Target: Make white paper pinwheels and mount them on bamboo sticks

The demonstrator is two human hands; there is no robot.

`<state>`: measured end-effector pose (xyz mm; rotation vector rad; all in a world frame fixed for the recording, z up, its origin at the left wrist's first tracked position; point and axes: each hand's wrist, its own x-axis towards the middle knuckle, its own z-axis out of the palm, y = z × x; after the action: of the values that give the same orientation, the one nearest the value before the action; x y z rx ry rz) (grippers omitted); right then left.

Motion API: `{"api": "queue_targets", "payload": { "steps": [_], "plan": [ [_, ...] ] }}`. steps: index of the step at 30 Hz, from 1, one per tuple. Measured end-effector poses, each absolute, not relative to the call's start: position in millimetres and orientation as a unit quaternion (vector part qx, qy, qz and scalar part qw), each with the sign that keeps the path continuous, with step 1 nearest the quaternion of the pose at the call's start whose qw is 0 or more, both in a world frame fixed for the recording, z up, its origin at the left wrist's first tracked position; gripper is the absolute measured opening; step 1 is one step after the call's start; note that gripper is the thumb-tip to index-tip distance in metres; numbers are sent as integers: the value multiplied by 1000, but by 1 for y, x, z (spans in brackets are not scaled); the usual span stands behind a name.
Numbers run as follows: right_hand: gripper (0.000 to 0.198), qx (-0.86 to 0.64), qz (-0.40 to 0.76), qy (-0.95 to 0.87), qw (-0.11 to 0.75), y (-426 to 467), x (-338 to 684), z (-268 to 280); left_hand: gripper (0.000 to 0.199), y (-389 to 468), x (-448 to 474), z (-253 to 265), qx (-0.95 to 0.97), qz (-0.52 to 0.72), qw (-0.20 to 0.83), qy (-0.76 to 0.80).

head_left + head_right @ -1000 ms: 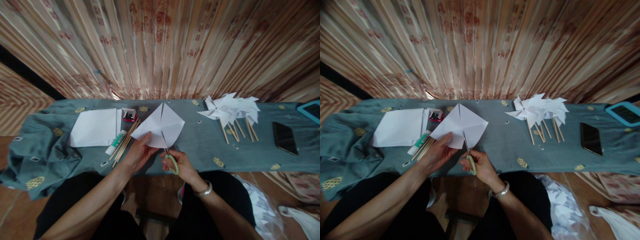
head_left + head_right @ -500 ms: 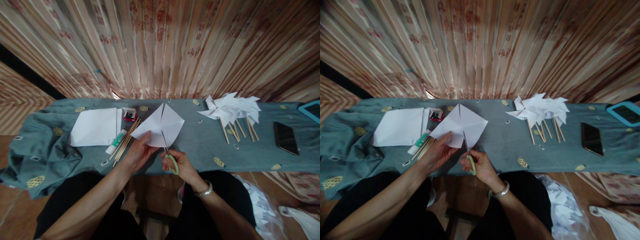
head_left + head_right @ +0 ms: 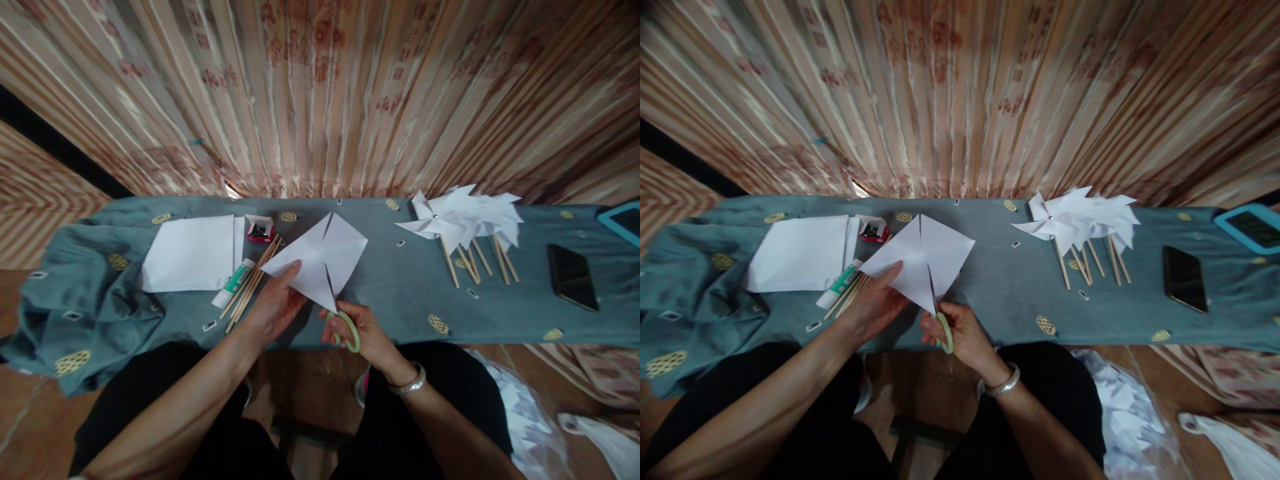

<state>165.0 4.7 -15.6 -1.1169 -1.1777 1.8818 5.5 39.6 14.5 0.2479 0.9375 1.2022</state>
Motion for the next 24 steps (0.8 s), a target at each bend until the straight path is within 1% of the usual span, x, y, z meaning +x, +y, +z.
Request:
{"api": "queue_targets", "payload": {
  "steps": [4,8,9,10,11,13,14,15,17,19,22,24],
  "plan": [
    [45,-409,731,-489,244,7,181,-4,23,50,-4,18,134,578,694,409],
    [44,-380,742,-525,172,15,216,4,20,58,-16,22,162,596,648,445],
    [44,-389,734,-524,184,17,224,4,19,58,-18,22,175,592,641,456],
    [44,-412,711,-521,232,20,231,3,18,58,-18,21,189,584,638,465],
    [44,-440,675,-513,297,23,237,2,17,57,-19,20,202,574,637,472],
    [45,-498,573,-487,432,29,243,-2,18,54,-17,16,232,552,640,482],
    [47,-518,524,-478,478,32,244,-5,20,52,-16,13,249,538,644,483],
    [50,-532,486,-477,504,35,244,-7,22,50,-15,11,270,521,650,483],
    [57,-543,449,-496,507,39,240,-12,23,46,-12,7,309,481,663,483],
    [58,-542,452,-517,485,42,236,-14,22,44,-9,5,328,440,677,490],
    [51,-523,502,-511,461,43,229,-15,22,42,-6,4,335,410,673,516],
    [45,-512,542,-486,457,43,225,-13,27,43,-6,6,322,414,679,514]
  ]
}}
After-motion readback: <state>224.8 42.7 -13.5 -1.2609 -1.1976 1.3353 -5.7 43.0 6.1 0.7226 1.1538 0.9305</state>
